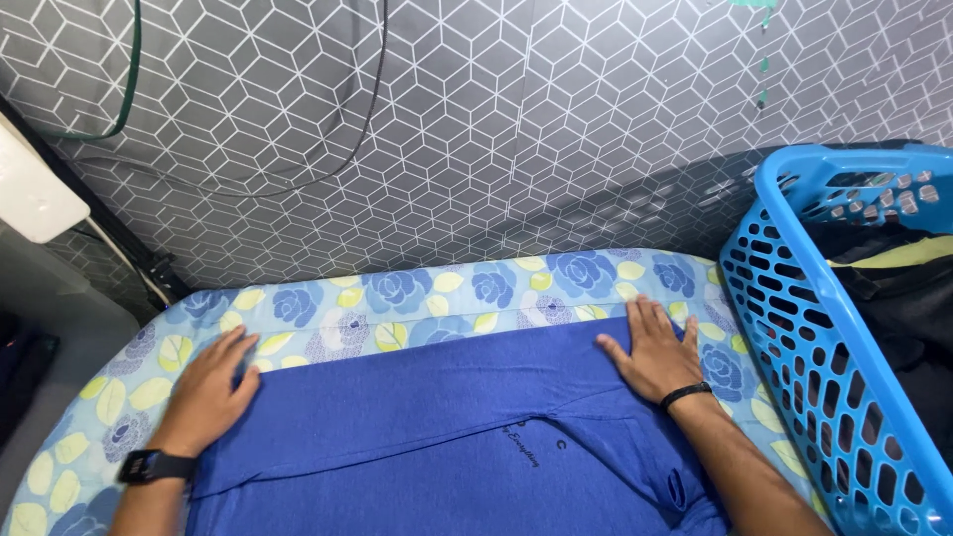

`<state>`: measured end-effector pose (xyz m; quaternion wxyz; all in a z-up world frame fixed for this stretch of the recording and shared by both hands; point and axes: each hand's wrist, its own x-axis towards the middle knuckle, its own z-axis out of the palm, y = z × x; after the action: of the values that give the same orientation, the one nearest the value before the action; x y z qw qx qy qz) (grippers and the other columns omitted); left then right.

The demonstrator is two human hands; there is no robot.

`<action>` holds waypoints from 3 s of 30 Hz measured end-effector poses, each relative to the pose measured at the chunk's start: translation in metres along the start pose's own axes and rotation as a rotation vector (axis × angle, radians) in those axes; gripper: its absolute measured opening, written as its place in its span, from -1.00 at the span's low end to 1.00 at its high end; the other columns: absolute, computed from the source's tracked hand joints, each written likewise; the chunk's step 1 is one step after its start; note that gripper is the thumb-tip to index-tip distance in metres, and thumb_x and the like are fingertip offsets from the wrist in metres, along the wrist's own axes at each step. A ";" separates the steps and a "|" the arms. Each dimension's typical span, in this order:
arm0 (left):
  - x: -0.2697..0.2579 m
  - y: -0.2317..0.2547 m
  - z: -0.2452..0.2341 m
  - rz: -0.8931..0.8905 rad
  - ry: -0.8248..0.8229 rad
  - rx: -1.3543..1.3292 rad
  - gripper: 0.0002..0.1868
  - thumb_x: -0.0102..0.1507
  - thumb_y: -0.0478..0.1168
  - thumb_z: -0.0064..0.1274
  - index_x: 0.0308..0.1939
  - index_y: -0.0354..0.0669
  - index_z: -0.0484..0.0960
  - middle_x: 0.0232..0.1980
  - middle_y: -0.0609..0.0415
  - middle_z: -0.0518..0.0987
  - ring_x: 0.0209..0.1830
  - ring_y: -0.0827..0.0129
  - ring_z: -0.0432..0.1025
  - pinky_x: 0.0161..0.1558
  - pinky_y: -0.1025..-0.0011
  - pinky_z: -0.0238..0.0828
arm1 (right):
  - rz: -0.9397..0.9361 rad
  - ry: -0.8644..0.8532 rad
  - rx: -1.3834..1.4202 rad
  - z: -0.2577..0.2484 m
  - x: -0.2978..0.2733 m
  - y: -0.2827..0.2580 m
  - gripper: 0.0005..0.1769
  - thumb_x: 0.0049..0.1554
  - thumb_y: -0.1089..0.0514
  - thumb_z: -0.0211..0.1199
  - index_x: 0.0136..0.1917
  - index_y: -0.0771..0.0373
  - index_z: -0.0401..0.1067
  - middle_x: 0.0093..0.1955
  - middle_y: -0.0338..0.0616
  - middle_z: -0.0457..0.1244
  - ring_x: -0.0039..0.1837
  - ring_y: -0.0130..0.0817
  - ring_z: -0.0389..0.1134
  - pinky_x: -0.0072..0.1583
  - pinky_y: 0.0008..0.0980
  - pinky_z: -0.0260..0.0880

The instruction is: Folding a blue t-shirt on a floral patterned surface.

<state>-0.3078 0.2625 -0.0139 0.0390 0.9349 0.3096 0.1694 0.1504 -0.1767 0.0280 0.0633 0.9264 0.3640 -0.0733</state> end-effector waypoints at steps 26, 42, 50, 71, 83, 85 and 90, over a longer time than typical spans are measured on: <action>0.001 -0.021 0.002 -0.367 0.075 -0.585 -0.73 0.35 -0.24 0.05 0.08 -0.25 0.42 -0.18 -0.14 0.60 -0.19 0.21 0.48 -0.13 0.30 0.39 | 0.021 0.176 1.443 0.023 0.055 0.106 -0.64 0.18 0.23 0.22 0.24 0.16 0.29 -0.26 -0.37 0.33 -0.14 -0.62 0.31 -0.02 -0.56 0.31; 0.109 -0.020 0.025 -0.121 0.487 -0.154 -0.75 0.42 -0.32 0.19 -0.07 -0.32 0.38 -0.08 -0.25 0.56 -0.05 -0.22 0.49 -0.05 0.01 0.42 | -0.021 0.712 0.765 0.024 0.159 0.057 -0.68 0.16 0.21 0.39 0.15 0.21 0.39 -0.03 0.01 0.38 0.02 -0.11 0.43 0.06 -0.17 0.42; 0.109 0.007 0.015 -0.120 0.380 0.337 -0.74 0.39 -0.10 0.19 -0.09 -0.20 0.51 -0.06 -0.09 0.56 -0.05 -0.01 0.50 -0.16 0.11 0.46 | -0.042 0.772 0.370 -0.001 0.126 0.022 -0.72 0.15 0.15 0.38 0.11 0.23 0.42 0.04 0.13 0.29 0.11 0.15 0.33 0.15 0.02 0.31; 0.137 0.273 0.081 0.484 -0.114 -0.195 -0.29 0.39 0.06 -0.16 0.54 -0.20 0.14 0.59 -0.07 0.18 0.62 0.14 -0.02 0.52 -0.01 -0.20 | -0.753 0.366 0.420 -0.002 0.091 -0.121 -0.34 0.21 -0.04 0.14 0.52 0.24 0.24 0.60 0.08 0.07 0.63 -0.02 0.01 0.56 0.01 -0.07; 0.111 0.212 0.052 0.233 -0.280 0.026 -0.06 0.36 0.28 -0.29 0.51 -0.44 -0.07 0.61 -0.31 -0.15 0.63 0.00 -0.28 0.47 0.01 -0.38 | -0.654 0.232 0.216 -0.019 0.078 -0.126 0.04 0.16 -0.46 0.04 0.62 0.27 -0.05 0.70 0.01 -0.20 0.70 -0.09 -0.27 0.60 -0.01 -0.34; 0.104 0.179 0.043 0.104 -0.299 0.096 -0.08 0.37 0.29 -0.34 0.56 -0.37 -0.05 0.65 -0.26 -0.12 0.68 0.00 -0.24 0.54 -0.01 -0.32 | -0.636 0.206 0.208 -0.020 0.077 -0.127 0.04 0.17 -0.48 0.00 0.62 0.26 -0.08 0.70 -0.01 -0.20 0.70 -0.11 -0.30 0.60 -0.03 -0.38; 0.088 0.071 0.031 -0.119 -0.340 0.246 -0.17 0.33 0.39 -0.48 0.62 0.24 -0.13 0.69 0.01 -0.24 0.63 -0.26 -0.31 0.49 -0.16 -0.35 | -0.639 0.234 0.187 -0.018 0.077 -0.126 0.01 0.19 -0.46 -0.04 0.63 0.24 -0.07 0.71 -0.02 -0.20 0.71 -0.12 -0.30 0.60 -0.03 -0.40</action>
<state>-0.1912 0.2584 -0.0052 -0.0136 0.9278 0.3715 -0.0324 0.1218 -0.0308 0.0232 -0.0900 0.7695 0.6321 -0.0160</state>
